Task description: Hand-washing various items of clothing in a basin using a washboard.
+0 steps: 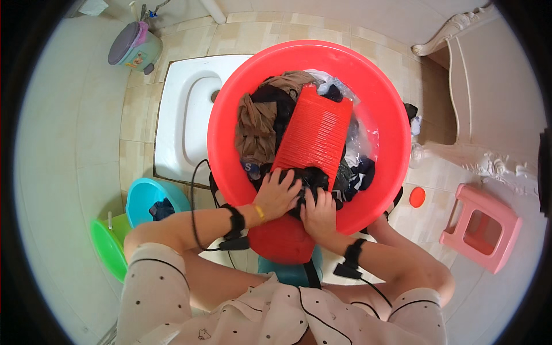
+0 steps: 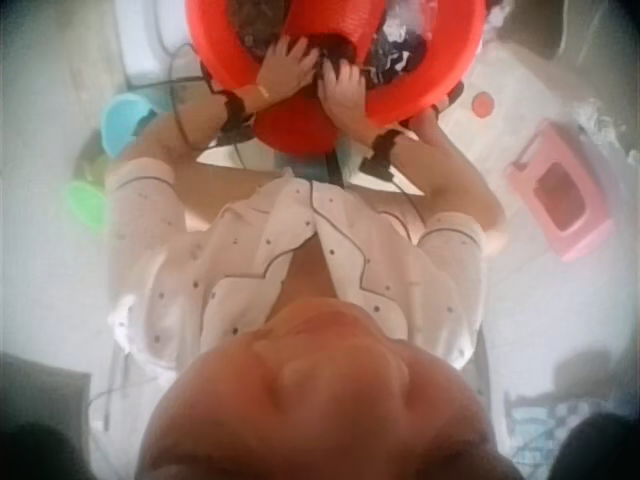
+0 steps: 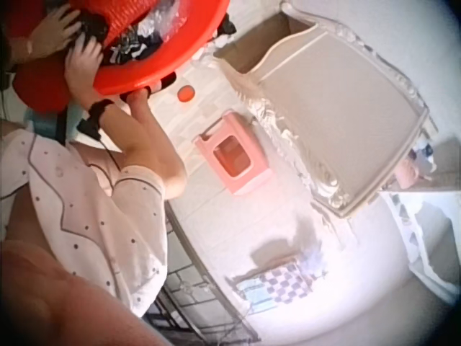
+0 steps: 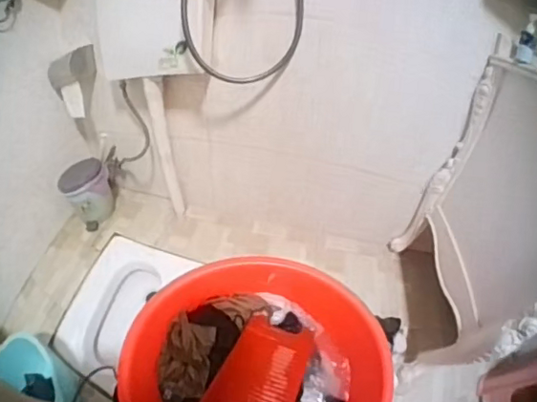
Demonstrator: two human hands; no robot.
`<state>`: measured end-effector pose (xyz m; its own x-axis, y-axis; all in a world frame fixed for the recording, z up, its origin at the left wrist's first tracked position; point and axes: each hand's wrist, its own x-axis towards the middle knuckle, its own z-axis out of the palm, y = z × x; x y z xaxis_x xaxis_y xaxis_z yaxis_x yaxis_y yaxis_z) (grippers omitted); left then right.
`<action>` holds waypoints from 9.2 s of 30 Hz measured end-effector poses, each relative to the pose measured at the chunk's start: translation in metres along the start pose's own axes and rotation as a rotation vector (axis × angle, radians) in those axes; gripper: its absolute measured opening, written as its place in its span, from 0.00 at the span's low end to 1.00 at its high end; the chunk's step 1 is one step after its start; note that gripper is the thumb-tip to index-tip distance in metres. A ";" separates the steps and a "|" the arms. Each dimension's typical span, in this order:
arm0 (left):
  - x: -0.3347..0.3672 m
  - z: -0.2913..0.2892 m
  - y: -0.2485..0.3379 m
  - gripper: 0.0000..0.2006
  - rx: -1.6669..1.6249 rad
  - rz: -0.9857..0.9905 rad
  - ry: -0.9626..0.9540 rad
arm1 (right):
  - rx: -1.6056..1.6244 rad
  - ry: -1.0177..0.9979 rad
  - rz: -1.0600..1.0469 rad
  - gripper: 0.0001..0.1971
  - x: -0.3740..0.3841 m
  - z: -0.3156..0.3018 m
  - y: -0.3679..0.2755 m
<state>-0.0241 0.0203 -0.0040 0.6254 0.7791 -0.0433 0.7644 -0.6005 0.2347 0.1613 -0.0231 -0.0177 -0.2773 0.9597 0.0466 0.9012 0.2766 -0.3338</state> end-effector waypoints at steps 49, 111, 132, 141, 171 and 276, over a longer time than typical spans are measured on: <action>0.152 0.022 -0.051 0.16 -0.134 -0.313 -0.092 | -0.045 -0.305 0.305 0.24 0.157 0.022 0.085; 0.032 0.007 -0.010 0.35 -0.090 -0.020 -0.019 | -0.103 -0.104 0.040 0.26 0.048 -0.015 0.031; 0.131 0.017 -0.051 0.25 -0.431 -0.689 -0.423 | 0.016 -0.226 0.534 0.29 0.118 -0.004 0.056; 0.071 0.026 -0.014 0.17 -0.111 -0.273 -0.127 | -0.219 0.101 0.058 0.26 0.055 0.018 0.033; 0.132 0.011 -0.036 0.21 -0.249 -0.577 -0.249 | -0.010 -0.109 0.654 0.22 0.126 0.002 0.061; 0.070 0.043 0.024 0.38 -0.506 -1.226 -0.077 | 0.184 0.098 0.483 0.15 0.140 -0.089 0.209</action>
<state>0.0446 0.0523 -0.0427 -0.4025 0.7426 -0.5353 0.7043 0.6248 0.3371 0.3407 0.1735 0.0029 0.1953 0.9783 -0.0686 0.8426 -0.2032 -0.4988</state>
